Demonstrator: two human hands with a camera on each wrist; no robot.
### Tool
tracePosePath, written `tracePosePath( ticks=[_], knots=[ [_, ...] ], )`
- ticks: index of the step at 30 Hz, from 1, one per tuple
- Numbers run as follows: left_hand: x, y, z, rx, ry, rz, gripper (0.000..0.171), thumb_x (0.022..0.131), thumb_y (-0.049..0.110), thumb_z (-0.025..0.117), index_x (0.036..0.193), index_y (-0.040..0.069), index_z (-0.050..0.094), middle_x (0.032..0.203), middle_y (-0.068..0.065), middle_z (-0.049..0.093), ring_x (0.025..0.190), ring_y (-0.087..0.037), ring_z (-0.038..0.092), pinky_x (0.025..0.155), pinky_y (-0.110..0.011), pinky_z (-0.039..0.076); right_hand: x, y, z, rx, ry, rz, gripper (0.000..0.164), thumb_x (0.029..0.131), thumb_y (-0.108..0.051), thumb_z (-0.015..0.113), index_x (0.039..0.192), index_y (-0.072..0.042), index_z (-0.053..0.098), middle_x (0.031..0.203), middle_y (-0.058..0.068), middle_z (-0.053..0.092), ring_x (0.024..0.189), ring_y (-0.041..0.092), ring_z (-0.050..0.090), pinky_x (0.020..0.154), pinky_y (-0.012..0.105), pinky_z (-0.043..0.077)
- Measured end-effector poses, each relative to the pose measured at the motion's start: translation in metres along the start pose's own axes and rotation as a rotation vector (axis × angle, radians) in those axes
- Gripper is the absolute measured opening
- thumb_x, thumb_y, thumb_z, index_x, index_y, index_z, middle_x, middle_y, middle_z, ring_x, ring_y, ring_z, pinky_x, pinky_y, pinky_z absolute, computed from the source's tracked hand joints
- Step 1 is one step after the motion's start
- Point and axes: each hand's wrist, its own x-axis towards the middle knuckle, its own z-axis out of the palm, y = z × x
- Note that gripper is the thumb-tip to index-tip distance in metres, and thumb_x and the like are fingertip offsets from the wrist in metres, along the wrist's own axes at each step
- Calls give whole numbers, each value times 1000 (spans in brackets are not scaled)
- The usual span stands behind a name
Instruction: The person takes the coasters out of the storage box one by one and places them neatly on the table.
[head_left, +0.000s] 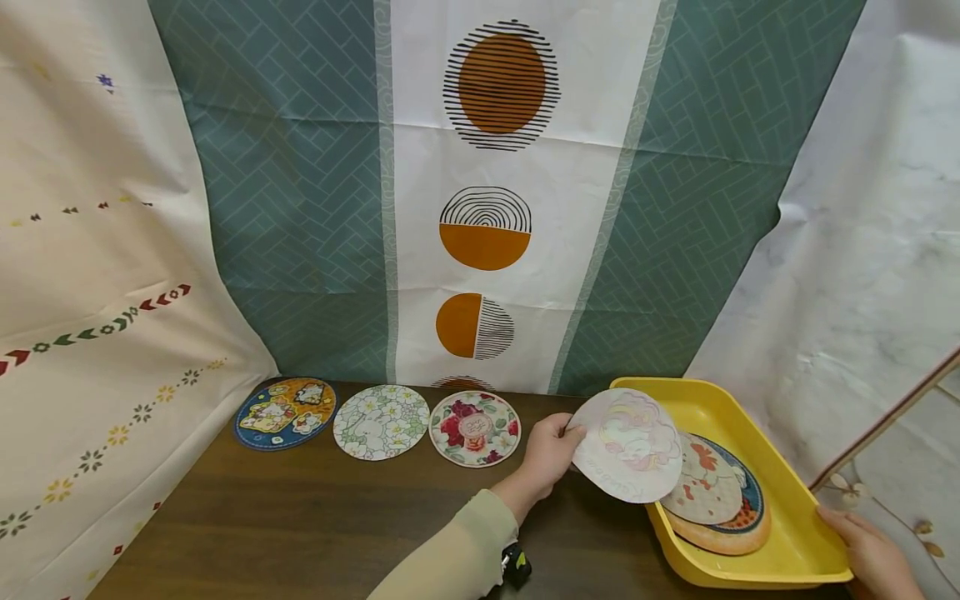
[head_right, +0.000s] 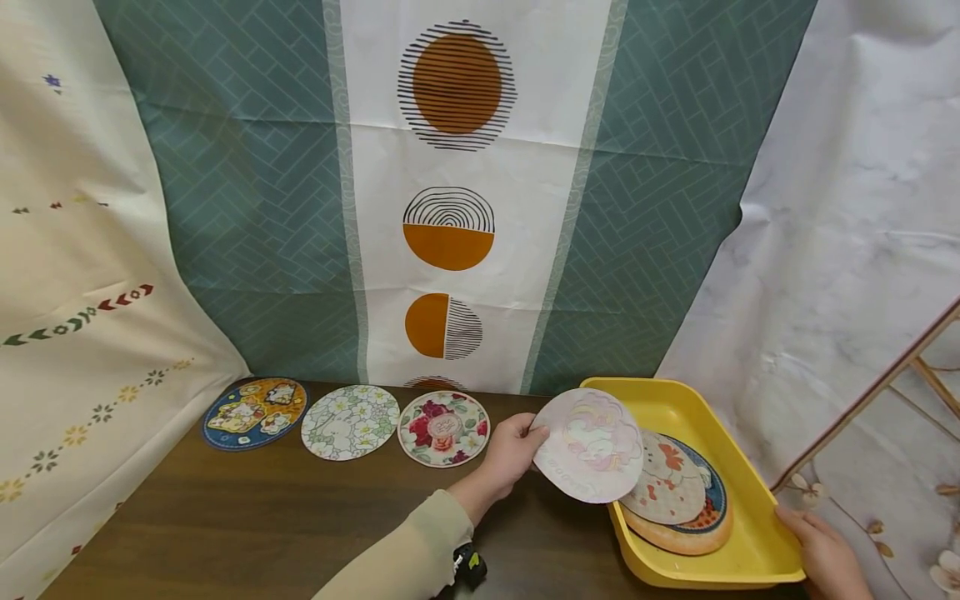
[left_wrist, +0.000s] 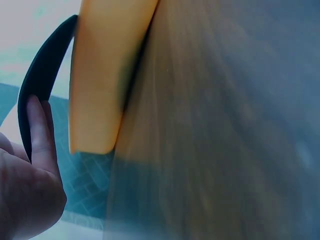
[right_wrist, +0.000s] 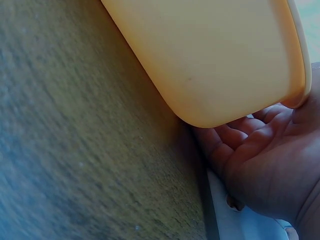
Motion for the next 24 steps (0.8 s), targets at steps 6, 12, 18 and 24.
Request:
tracePosePath(
  ticks=[6, 12, 18, 24],
  knots=[
    [-2, 2, -22, 5, -15, -22, 20, 102, 17, 65, 118, 6, 71, 92, -4, 68, 69, -14, 65, 57, -29, 57, 4, 3, -2, 14, -13, -1, 79, 105, -57, 40, 135, 16, 35, 89, 7, 61, 77, 25, 63, 69, 43, 57],
    [-3, 5, -41, 20, -18, -32, 23, 102, 18, 64, 121, 4, 69, 94, -6, 67, 69, -13, 65, 61, -37, 60, 7, 4, -4, 30, -38, -2, 86, 102, -63, 43, 135, 15, 35, 90, 6, 62, 79, 25, 64, 70, 43, 57],
    [-5, 6, -59, 39, -28, -33, 27, 103, 19, 62, 124, 3, 67, 96, -8, 67, 71, -15, 65, 63, -39, 60, 3, 2, -3, 9, -47, -11, 79, 106, -57, 38, 135, 16, 34, 90, 6, 61, 78, 24, 64, 70, 42, 57],
    [-10, 10, -76, 61, -5, -49, 27, 102, 21, 64, 123, 5, 69, 99, -8, 65, 71, -17, 64, 64, -41, 60, 0, 0, -1, 3, -37, -19, 71, 108, -51, 35, 132, 16, 35, 89, 8, 60, 77, 25, 63, 69, 42, 57]
  ],
)
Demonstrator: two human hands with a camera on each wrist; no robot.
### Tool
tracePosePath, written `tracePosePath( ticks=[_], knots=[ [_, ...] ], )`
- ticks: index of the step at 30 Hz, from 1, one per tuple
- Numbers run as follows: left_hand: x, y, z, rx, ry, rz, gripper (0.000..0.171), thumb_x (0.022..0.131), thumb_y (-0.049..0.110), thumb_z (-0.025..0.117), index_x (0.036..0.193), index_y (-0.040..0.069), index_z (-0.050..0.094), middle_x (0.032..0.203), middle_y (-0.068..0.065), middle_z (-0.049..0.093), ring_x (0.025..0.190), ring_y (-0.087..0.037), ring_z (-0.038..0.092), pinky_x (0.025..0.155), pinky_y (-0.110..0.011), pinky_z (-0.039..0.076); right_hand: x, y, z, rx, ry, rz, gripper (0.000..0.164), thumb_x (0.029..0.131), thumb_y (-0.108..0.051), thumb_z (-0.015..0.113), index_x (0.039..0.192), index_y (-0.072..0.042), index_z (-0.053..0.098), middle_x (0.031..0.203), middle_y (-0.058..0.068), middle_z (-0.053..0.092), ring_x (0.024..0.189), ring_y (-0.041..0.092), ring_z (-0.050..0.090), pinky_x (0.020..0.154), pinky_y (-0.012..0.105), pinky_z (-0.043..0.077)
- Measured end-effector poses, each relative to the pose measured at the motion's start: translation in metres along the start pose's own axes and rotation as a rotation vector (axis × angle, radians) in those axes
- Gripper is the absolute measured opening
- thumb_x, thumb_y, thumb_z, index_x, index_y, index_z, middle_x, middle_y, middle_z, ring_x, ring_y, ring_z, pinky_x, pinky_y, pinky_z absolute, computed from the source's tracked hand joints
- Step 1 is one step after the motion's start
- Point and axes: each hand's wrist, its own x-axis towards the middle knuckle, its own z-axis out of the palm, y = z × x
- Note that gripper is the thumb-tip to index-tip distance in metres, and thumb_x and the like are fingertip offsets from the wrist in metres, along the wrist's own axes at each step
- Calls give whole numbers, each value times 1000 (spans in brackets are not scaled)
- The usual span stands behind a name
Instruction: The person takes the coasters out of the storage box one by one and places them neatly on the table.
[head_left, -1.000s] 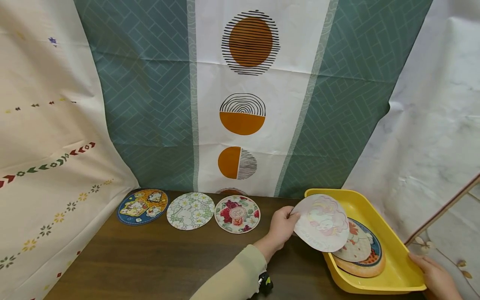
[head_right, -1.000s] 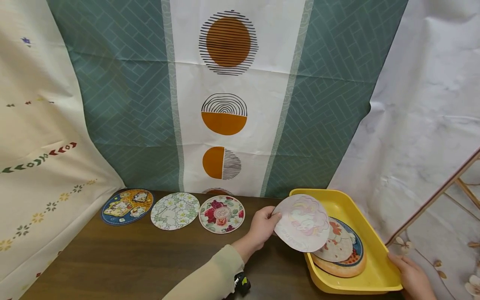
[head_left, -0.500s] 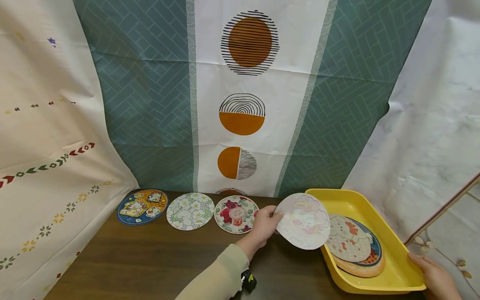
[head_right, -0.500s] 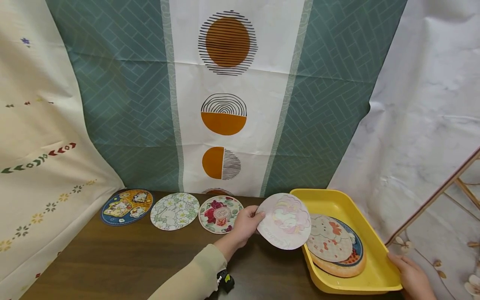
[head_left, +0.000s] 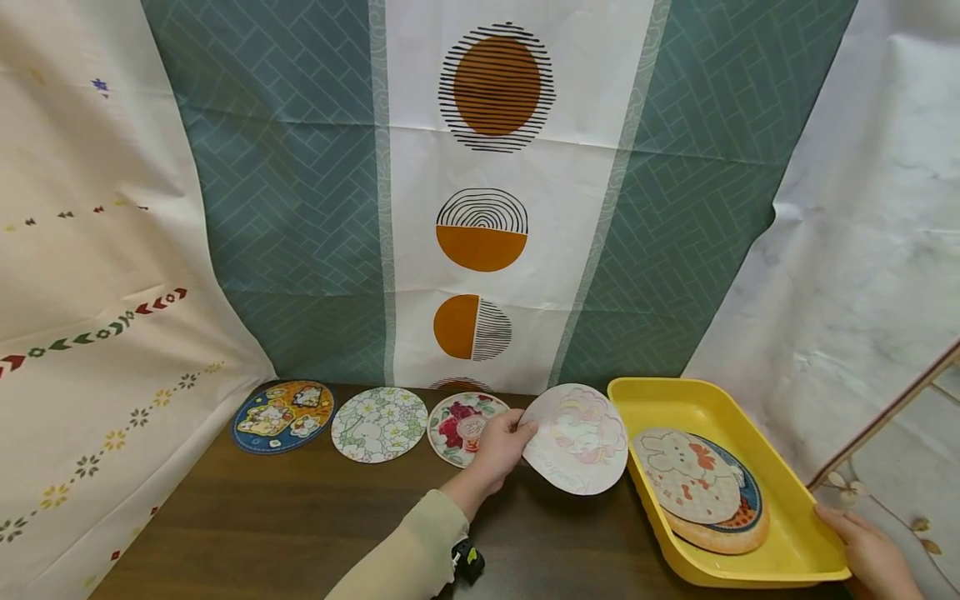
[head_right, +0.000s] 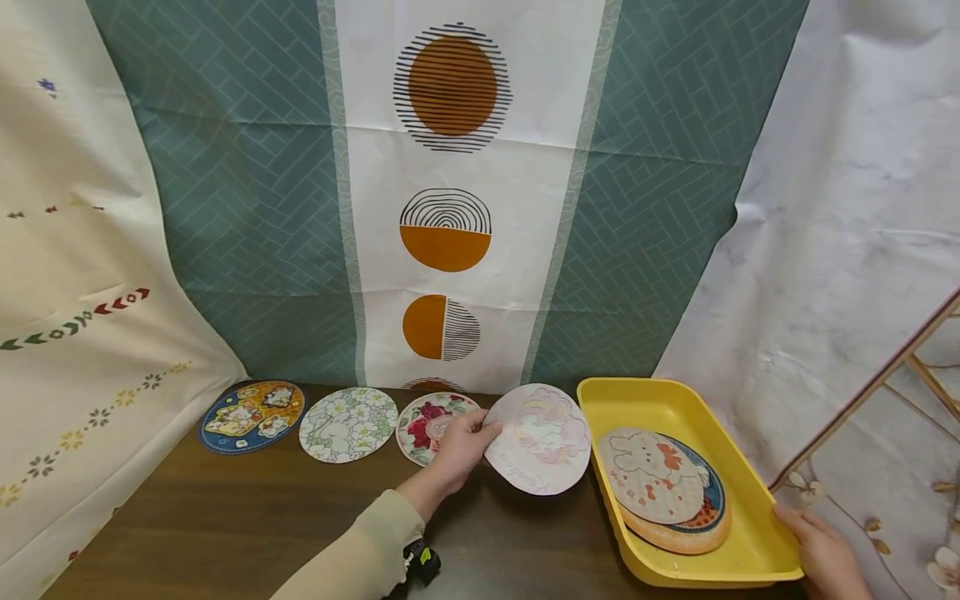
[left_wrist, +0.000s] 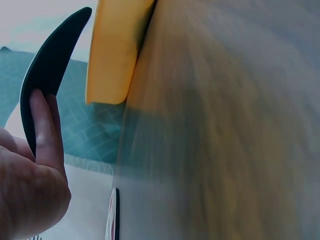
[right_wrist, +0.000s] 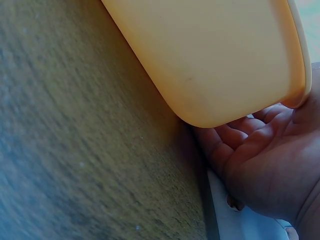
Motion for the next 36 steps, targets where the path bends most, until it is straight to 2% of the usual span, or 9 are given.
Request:
tracePosePath(
  ticks=[5, 10, 16, 21, 27, 32, 34, 36],
  knots=[
    [-3, -1, -15, 2, 11, 8, 25, 102, 22, 65, 118, 4, 70, 95, -10, 66, 69, -15, 63, 62, -38, 59, 0, -3, -1, 11, -43, -11, 69, 108, -51, 35, 127, 15, 38, 88, 7, 60, 77, 26, 63, 69, 42, 57],
    [-6, -2, -31, -4, 34, 27, 28, 101, 20, 66, 122, 0, 69, 95, -12, 68, 70, -14, 64, 60, -34, 59, 1, -5, -2, 26, -52, -14, 62, 108, -49, 36, 120, 12, 41, 86, 7, 59, 76, 26, 63, 68, 42, 57],
    [-7, -1, -51, 19, 53, 48, 27, 101, 18, 66, 119, -1, 71, 105, -14, 67, 78, -14, 65, 66, -28, 59, 2, -3, -1, 31, -23, -13, 64, 109, -46, 35, 127, 15, 37, 88, 7, 60, 76, 25, 63, 68, 42, 58],
    [-11, 5, -68, 18, 38, 46, 27, 103, 17, 63, 121, -2, 69, 105, -17, 66, 79, -16, 67, 66, -29, 59, 1, -1, -1, 7, 13, 1, 67, 108, -47, 35, 129, 16, 37, 88, 8, 60, 75, 25, 63, 67, 42, 57],
    [-14, 8, -85, 19, 56, 40, 23, 103, 13, 62, 117, -4, 68, 104, -19, 63, 76, -16, 64, 62, -26, 55, 3, 1, -3, -7, 4, -2, 78, 107, -53, 36, 135, 19, 32, 90, 8, 61, 77, 24, 63, 69, 42, 57],
    [-15, 6, -97, 10, 77, 33, 26, 102, 14, 63, 121, -3, 69, 117, -19, 60, 84, -18, 63, 65, -26, 55, 3, 1, -3, -2, -5, -10, 76, 107, -52, 35, 133, 19, 34, 88, 8, 61, 76, 24, 63, 68, 42, 57],
    [-16, 5, -101, 14, 77, 31, 31, 102, 13, 63, 128, -3, 67, 131, -19, 58, 92, -19, 63, 70, -25, 56, 3, 1, -2, -8, -1, -11, 75, 108, -51, 34, 134, 19, 33, 88, 7, 61, 76, 24, 63, 68, 42, 57],
    [-17, 6, -107, 19, 71, 25, 37, 102, 13, 63, 136, -3, 62, 138, -20, 55, 96, -19, 63, 73, -26, 57, 2, 1, -2, -13, -3, -11, 76, 108, -51, 34, 135, 19, 32, 88, 8, 61, 76, 23, 63, 68, 42, 57]
  ],
)
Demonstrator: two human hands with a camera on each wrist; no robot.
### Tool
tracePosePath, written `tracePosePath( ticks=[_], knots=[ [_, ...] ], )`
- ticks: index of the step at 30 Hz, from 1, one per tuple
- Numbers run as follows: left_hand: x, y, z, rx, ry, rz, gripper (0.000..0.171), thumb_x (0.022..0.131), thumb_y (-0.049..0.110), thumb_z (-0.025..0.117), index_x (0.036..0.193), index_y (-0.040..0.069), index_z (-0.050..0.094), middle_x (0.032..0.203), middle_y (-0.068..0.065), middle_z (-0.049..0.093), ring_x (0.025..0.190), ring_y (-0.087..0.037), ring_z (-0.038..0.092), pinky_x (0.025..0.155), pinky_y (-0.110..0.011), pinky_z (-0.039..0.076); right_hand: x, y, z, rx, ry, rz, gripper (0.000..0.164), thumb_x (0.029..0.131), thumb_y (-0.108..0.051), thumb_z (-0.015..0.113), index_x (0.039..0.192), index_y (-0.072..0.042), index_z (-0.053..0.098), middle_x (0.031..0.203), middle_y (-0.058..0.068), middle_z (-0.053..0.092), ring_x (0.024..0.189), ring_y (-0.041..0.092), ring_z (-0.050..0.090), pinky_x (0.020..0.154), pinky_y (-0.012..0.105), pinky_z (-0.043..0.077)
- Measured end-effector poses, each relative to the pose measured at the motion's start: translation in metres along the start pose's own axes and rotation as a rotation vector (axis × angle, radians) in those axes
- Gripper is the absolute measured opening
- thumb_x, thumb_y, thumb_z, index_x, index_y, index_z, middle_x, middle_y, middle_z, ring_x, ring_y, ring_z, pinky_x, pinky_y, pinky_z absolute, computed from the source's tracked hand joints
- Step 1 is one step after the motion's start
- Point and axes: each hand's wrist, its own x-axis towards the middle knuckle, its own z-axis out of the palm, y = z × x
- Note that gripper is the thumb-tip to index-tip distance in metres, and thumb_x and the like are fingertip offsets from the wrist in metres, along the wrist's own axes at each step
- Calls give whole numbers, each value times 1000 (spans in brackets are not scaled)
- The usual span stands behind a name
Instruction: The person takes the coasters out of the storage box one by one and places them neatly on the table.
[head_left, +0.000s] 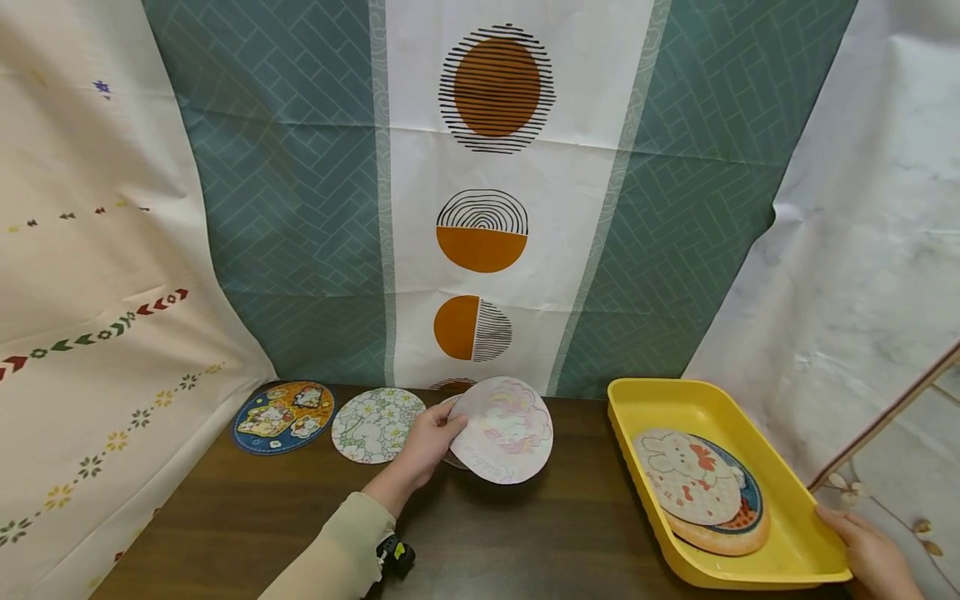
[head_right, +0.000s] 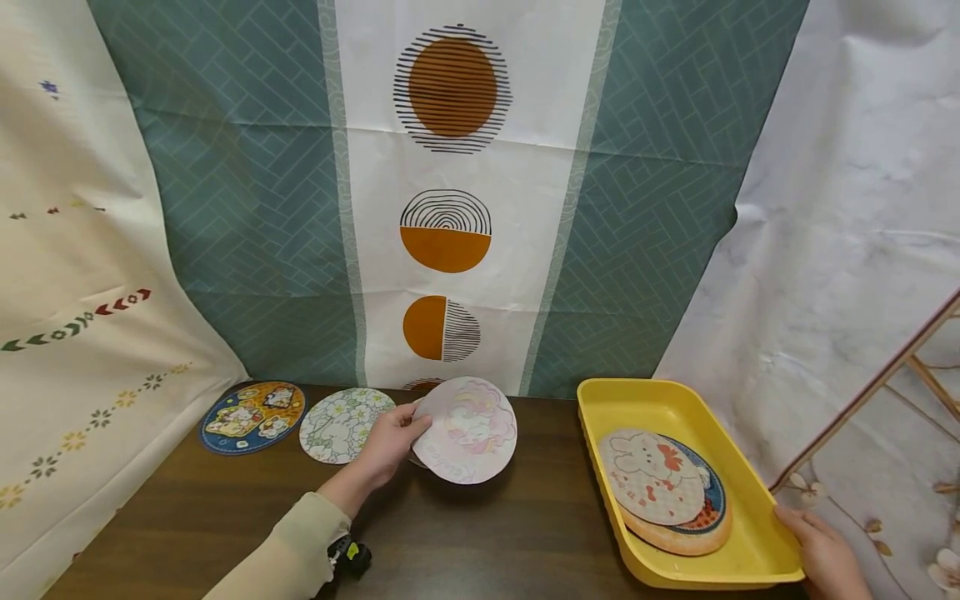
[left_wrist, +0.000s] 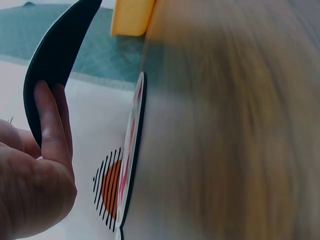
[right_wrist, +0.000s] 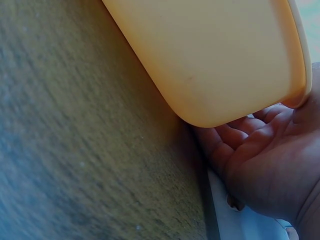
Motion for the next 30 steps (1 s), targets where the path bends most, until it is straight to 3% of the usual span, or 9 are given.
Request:
tracePosePath(
  ticks=[3, 7, 10, 19, 30],
  knots=[
    [-2, 0, -8, 6, 5, -31, 41, 102, 14, 64, 139, -3, 59, 135, -20, 58, 93, -19, 66, 71, -29, 58, 0, 0, 0, -13, -3, 4, 79, 107, -53, 34, 138, 20, 30, 90, 8, 61, 77, 23, 63, 68, 41, 57],
    [-7, 0, -20, 21, 12, -75, 34, 102, 15, 64, 131, -2, 64, 107, -19, 65, 78, -19, 68, 62, -32, 59, 0, 1, -1, -13, -15, 6, 81, 106, -55, 34, 138, 20, 29, 91, 9, 61, 78, 24, 63, 69, 42, 57],
    [-11, 0, -30, 36, 20, -87, 28, 103, 14, 63, 125, -3, 65, 100, -17, 66, 74, -18, 68, 61, -32, 59, 1, 1, -2, -16, -21, 5, 82, 106, -56, 35, 137, 20, 30, 90, 9, 61, 78, 24, 63, 69, 42, 57],
    [-20, 0, -61, 62, 81, -112, 31, 102, 14, 63, 129, -3, 65, 99, -16, 65, 74, -19, 68, 60, -33, 59, 3, 1, -3, 25, -54, -3, 80, 106, -56, 37, 135, 19, 31, 89, 6, 61, 78, 24, 63, 70, 42, 57],
    [-34, 3, -99, 97, 104, -167, 34, 104, 15, 60, 132, -4, 61, 101, -15, 67, 77, -19, 68, 66, -34, 60, 2, 2, -1, 30, -20, 2, 75, 106, -54, 36, 130, 17, 35, 88, 7, 60, 76, 24, 63, 69, 41, 57]
  ],
)
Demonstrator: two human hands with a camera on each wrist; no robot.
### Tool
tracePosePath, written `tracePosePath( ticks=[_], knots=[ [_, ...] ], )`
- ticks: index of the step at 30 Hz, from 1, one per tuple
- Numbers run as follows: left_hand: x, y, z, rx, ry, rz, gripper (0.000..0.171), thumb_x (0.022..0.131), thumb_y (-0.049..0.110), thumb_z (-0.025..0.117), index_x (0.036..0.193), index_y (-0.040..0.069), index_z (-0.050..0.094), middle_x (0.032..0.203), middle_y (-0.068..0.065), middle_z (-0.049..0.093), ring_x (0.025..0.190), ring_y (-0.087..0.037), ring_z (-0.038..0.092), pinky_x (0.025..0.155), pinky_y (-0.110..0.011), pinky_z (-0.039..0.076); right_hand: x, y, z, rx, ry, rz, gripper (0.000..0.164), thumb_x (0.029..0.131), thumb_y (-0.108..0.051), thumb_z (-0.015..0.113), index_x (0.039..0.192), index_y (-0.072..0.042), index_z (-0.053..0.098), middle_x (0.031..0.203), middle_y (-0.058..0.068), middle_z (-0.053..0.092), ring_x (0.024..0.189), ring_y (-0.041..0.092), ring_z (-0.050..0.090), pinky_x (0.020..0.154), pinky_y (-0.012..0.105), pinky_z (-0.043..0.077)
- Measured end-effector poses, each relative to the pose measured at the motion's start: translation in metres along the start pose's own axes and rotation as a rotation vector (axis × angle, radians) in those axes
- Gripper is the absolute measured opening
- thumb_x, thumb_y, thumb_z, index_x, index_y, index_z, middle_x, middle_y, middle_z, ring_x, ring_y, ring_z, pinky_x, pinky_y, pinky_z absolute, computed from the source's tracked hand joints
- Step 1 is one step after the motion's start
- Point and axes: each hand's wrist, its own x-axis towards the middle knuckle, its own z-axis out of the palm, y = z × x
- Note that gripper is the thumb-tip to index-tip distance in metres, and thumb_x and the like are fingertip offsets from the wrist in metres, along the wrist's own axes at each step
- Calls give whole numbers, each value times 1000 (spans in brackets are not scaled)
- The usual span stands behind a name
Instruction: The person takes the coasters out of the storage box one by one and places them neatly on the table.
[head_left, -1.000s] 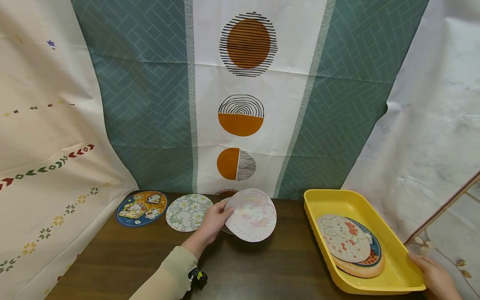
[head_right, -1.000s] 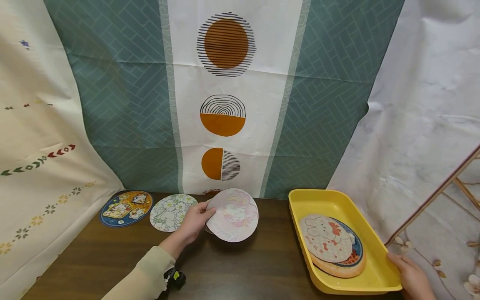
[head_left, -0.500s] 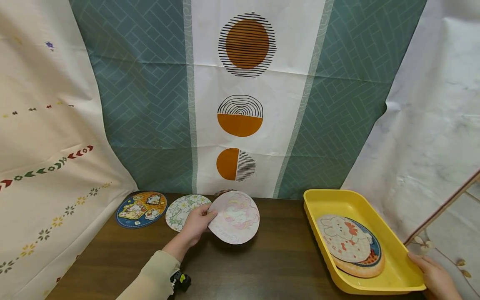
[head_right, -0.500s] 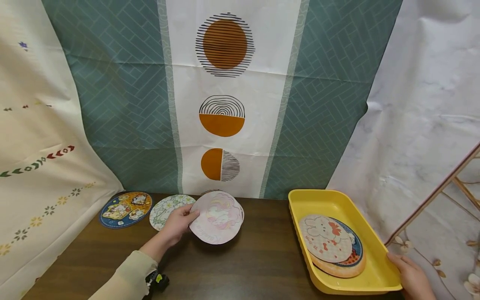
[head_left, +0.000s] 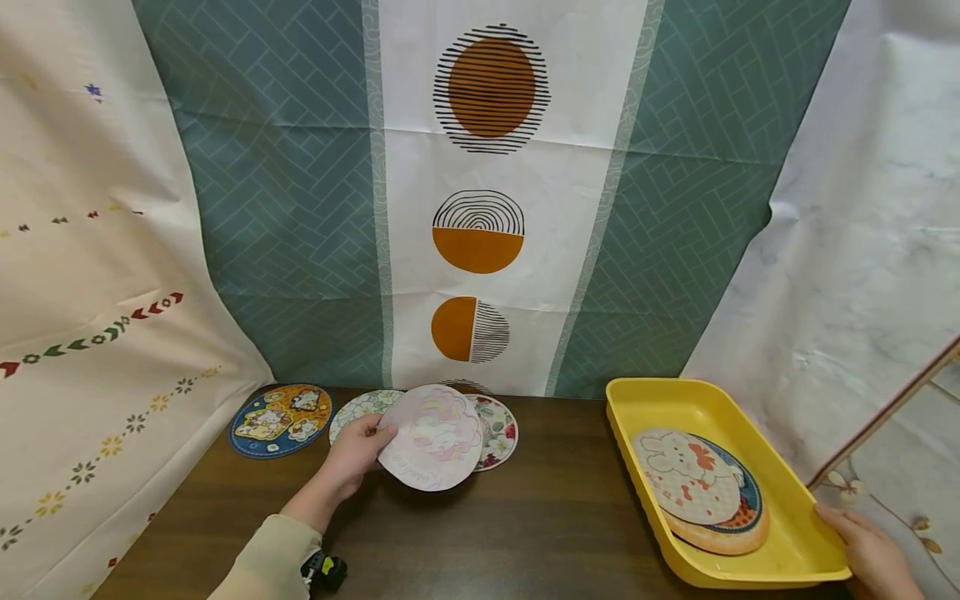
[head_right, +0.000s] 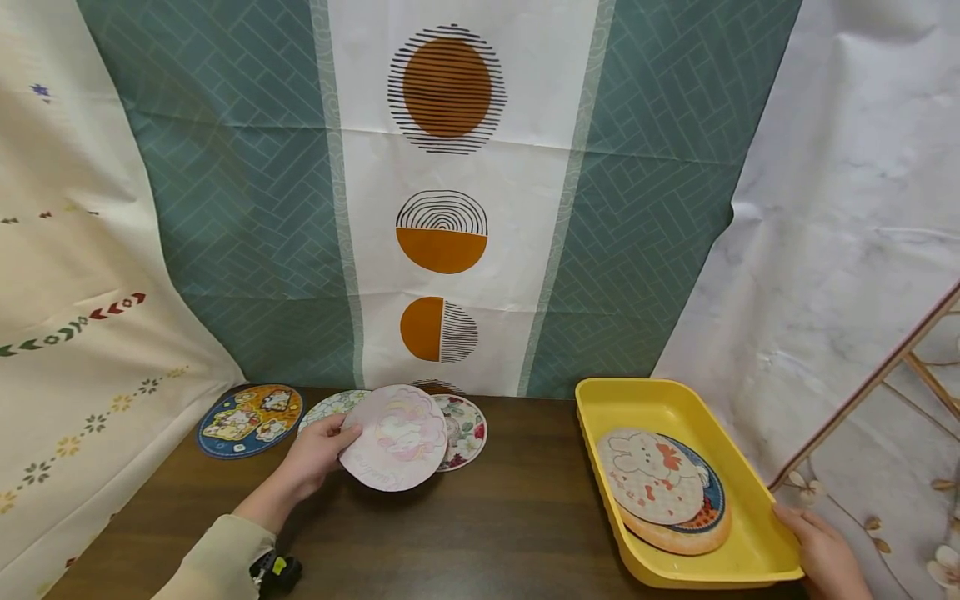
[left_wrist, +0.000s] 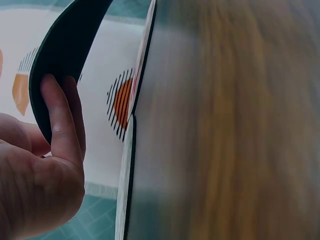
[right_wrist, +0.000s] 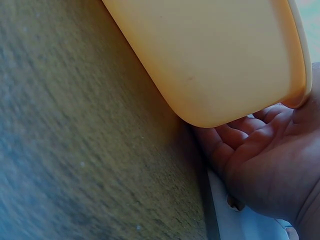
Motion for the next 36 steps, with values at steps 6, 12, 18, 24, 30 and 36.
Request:
tracePosePath(
  ticks=[6, 12, 18, 24, 30, 36],
  knots=[
    [-8, 0, -21, 44, 32, -16, 37, 104, 18, 61, 133, -5, 60, 100, -14, 68, 77, -19, 68, 66, -34, 60, -1, -1, 1, -5, 7, -3, 74, 107, -52, 36, 131, 17, 35, 88, 7, 60, 76, 24, 63, 68, 41, 57],
    [-14, 0, -42, 57, 15, -33, 41, 105, 18, 59, 138, -6, 56, 102, -14, 67, 78, -20, 69, 68, -34, 61, -1, -2, 1, -3, -17, -14, 72, 108, -49, 34, 132, 19, 35, 87, 5, 61, 76, 24, 64, 68, 41, 58],
    [-22, -2, -62, 82, 7, -44, 43, 106, 19, 59, 139, -8, 53, 102, -13, 66, 78, -19, 68, 68, -34, 61, 0, 0, 1, -15, 4, -10, 74, 107, -51, 34, 132, 19, 33, 88, 7, 60, 76, 24, 63, 68, 41, 57],
    [-27, -5, -81, 87, 12, -58, 41, 106, 18, 58, 136, -9, 54, 100, -12, 67, 80, -19, 68, 69, -35, 60, 1, 1, 1, -5, 18, -3, 71, 107, -50, 36, 129, 17, 36, 88, 8, 60, 76, 25, 63, 68, 41, 57],
    [-31, -11, -101, 111, 1, -69, 45, 106, 21, 58, 139, -9, 51, 101, -12, 66, 81, -20, 68, 69, -37, 60, 2, 1, -1, 3, -14, 0, 80, 106, -56, 37, 135, 19, 32, 90, 8, 61, 79, 26, 64, 70, 43, 57],
    [-38, -14, -122, 114, -26, -108, 53, 107, 21, 55, 148, -10, 41, 108, -13, 67, 86, -21, 70, 72, -40, 61, 1, -1, -2, 11, -43, 6, 81, 106, -57, 36, 135, 18, 31, 92, 9, 61, 81, 27, 64, 71, 44, 58]
  ],
)
